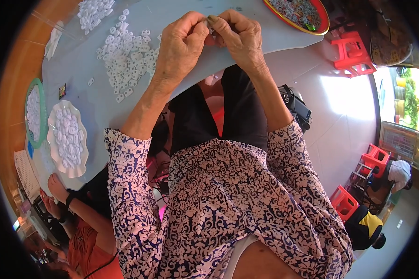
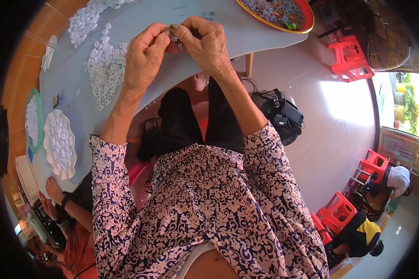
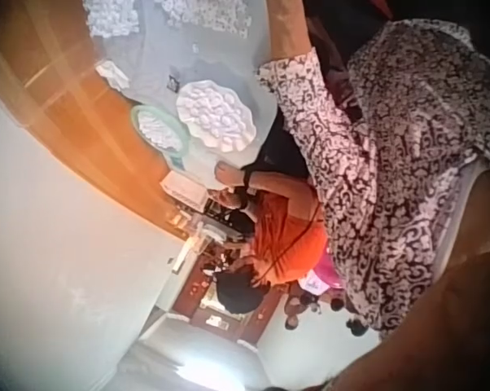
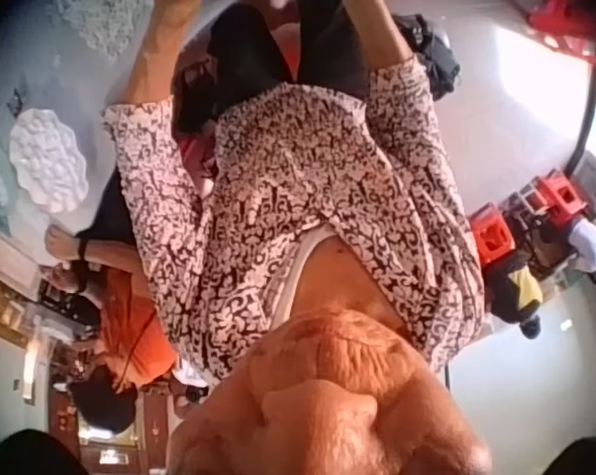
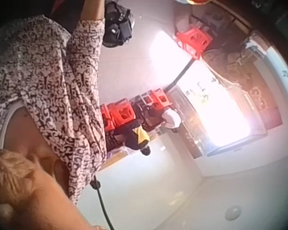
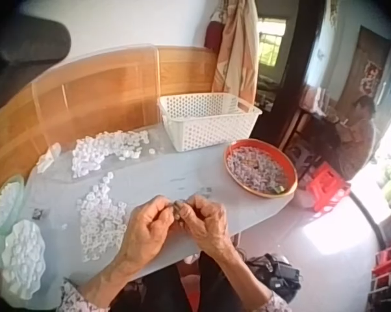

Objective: Manually assembling small white plastic components at a workshop table.

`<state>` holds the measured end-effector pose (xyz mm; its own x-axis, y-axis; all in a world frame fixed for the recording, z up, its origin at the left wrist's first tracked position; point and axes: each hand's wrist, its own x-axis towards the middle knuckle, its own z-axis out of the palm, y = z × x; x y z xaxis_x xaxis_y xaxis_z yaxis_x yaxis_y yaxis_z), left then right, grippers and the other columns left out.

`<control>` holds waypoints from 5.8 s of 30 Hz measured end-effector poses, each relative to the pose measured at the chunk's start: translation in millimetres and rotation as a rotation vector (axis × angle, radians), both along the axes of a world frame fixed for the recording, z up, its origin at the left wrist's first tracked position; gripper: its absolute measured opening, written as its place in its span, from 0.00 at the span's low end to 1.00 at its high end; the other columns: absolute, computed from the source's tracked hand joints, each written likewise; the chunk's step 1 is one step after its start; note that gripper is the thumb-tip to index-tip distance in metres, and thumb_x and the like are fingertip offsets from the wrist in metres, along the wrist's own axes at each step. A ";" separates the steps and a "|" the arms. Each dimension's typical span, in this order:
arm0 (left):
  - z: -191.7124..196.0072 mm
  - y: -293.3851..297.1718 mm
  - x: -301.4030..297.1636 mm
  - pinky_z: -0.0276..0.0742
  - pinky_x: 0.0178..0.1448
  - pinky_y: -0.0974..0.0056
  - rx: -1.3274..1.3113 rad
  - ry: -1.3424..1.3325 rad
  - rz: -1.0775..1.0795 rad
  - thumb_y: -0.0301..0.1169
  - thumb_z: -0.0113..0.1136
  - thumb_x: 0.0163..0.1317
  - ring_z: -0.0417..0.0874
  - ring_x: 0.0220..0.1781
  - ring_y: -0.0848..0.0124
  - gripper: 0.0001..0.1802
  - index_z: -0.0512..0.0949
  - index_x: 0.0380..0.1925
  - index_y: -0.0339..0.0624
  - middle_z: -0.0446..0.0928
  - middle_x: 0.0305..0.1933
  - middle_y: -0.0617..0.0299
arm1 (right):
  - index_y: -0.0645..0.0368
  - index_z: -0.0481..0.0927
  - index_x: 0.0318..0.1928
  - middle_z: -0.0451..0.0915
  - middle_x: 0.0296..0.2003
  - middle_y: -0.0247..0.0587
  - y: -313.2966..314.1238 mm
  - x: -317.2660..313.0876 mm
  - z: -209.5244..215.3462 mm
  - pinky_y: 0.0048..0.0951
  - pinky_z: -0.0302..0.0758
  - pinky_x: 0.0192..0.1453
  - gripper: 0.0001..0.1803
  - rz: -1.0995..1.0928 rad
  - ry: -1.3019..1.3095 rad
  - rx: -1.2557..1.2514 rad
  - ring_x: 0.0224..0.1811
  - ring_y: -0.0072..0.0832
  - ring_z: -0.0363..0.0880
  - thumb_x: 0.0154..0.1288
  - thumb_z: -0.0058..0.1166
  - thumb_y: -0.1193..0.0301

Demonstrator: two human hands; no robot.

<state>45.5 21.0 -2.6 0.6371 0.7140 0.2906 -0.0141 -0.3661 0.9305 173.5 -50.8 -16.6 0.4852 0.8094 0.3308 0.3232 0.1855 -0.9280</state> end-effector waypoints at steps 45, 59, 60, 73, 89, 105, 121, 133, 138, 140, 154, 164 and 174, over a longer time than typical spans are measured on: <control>-10.0 6.9 -5.7 0.68 0.30 0.73 -0.140 -0.097 -0.170 0.29 0.51 0.64 0.70 0.25 0.83 0.08 0.77 0.35 0.37 0.79 0.26 0.67 | 0.65 0.79 0.32 0.74 0.17 0.30 -7.5 0.8 6.6 0.19 0.68 0.23 0.12 0.105 0.077 0.030 0.19 0.14 0.69 0.66 0.56 0.67; -2.5 8.2 -4.6 0.71 0.40 0.73 -0.081 -0.097 -0.094 0.35 0.52 0.68 0.78 0.35 0.78 0.14 0.78 0.43 0.35 0.80 0.31 0.63 | 0.64 0.80 0.32 0.78 0.20 0.32 -6.1 2.8 8.2 0.20 0.69 0.24 0.14 0.121 0.093 0.007 0.20 0.15 0.71 0.63 0.60 0.63; -0.7 7.8 -4.6 0.70 0.40 0.74 -0.097 -0.066 -0.072 0.36 0.52 0.68 0.78 0.35 0.79 0.15 0.78 0.43 0.35 0.80 0.30 0.63 | 0.64 0.80 0.32 0.78 0.20 0.32 -5.7 2.8 7.9 0.20 0.69 0.25 0.14 0.124 0.035 0.020 0.20 0.15 0.71 0.63 0.60 0.63; 4.4 29.0 -14.9 0.73 0.34 0.64 0.464 0.008 0.209 0.30 0.52 0.64 0.77 0.27 0.67 0.07 0.77 0.36 0.39 0.78 0.25 0.57 | 0.65 0.79 0.32 0.80 0.21 0.33 -0.6 3.5 6.0 0.19 0.73 0.28 0.09 0.099 0.173 0.088 0.21 0.15 0.74 0.62 0.59 0.70; 2.6 29.4 5.7 0.71 0.50 0.55 0.772 0.443 -0.050 0.26 0.58 0.58 0.69 0.46 0.53 0.06 0.75 0.35 0.37 0.70 0.36 0.53 | 0.66 0.82 0.37 0.77 0.22 0.32 -11.9 5.6 6.6 0.19 0.70 0.27 0.07 0.067 0.161 0.132 0.23 0.15 0.71 0.62 0.58 0.74; 10.9 12.8 -5.4 0.70 0.38 0.73 -0.306 -0.115 -0.078 0.38 0.53 0.67 0.74 0.31 0.79 0.16 0.80 0.38 0.34 0.77 0.26 0.64 | 0.65 0.82 0.42 0.81 0.27 0.34 -17.1 1.2 10.6 0.18 0.74 0.30 0.09 0.121 0.173 0.140 0.24 0.15 0.74 0.62 0.58 0.75; 16.0 11.7 -4.1 0.62 0.29 0.76 -0.169 0.003 -0.074 0.38 0.52 0.67 0.67 0.25 0.84 0.15 0.80 0.38 0.38 0.74 0.23 0.70 | 0.62 0.79 0.45 0.81 0.28 0.35 -16.2 -1.3 13.1 0.19 0.76 0.32 0.11 0.084 0.043 0.130 0.25 0.17 0.78 0.60 0.55 0.81; 24.4 5.7 -1.6 0.61 0.25 0.73 0.008 0.060 -0.065 0.40 0.52 0.67 0.63 0.21 0.83 0.16 0.78 0.33 0.39 0.71 0.20 0.71 | 0.62 0.79 0.45 0.81 0.28 0.35 -14.6 -2.7 13.3 0.19 0.76 0.32 0.11 0.062 0.098 0.166 0.26 0.16 0.78 0.61 0.54 0.81; 21.9 7.0 -0.1 0.63 0.27 0.71 0.125 0.084 -0.107 0.40 0.48 0.69 0.64 0.23 0.80 0.16 0.75 0.32 0.38 0.70 0.21 0.69 | 0.63 0.79 0.46 0.81 0.29 0.36 -14.4 -2.3 16.6 0.19 0.77 0.33 0.11 0.064 0.079 0.167 0.27 0.17 0.78 0.62 0.53 0.81; 21.4 8.0 0.3 0.63 0.28 0.71 0.188 0.092 -0.122 0.40 0.47 0.70 0.64 0.23 0.79 0.16 0.75 0.33 0.38 0.69 0.21 0.69 | 0.64 0.78 0.47 0.81 0.29 0.37 -16.0 -0.7 17.8 0.20 0.77 0.35 0.12 0.095 0.081 0.147 0.27 0.18 0.79 0.63 0.53 0.80; 19.6 7.5 0.2 0.63 0.28 0.68 0.244 0.120 -0.064 0.36 0.47 0.71 0.62 0.23 0.77 0.14 0.72 0.33 0.37 0.65 0.20 0.65 | 0.66 0.75 0.48 0.81 0.30 0.39 -16.9 -1.6 14.9 0.21 0.79 0.37 0.13 0.123 0.103 0.195 0.31 0.21 0.83 0.62 0.51 0.83; 24.2 7.5 1.0 0.67 0.30 0.69 0.252 0.112 -0.083 0.36 0.47 0.70 0.66 0.24 0.77 0.13 0.72 0.33 0.36 0.68 0.21 0.64 | 0.66 0.75 0.46 0.81 0.28 0.38 -16.1 -1.1 15.8 0.20 0.78 0.35 0.12 0.138 0.116 0.211 0.29 0.21 0.82 0.61 0.51 0.83; 17.8 12.2 1.2 0.64 0.29 0.70 0.091 0.091 -0.103 0.38 0.47 0.70 0.64 0.24 0.78 0.16 0.73 0.32 0.36 0.67 0.20 0.67 | 0.64 0.76 0.47 0.80 0.28 0.36 -16.2 2.7 18.0 0.21 0.77 0.34 0.13 0.126 0.013 0.145 0.28 0.20 0.81 0.60 0.54 0.80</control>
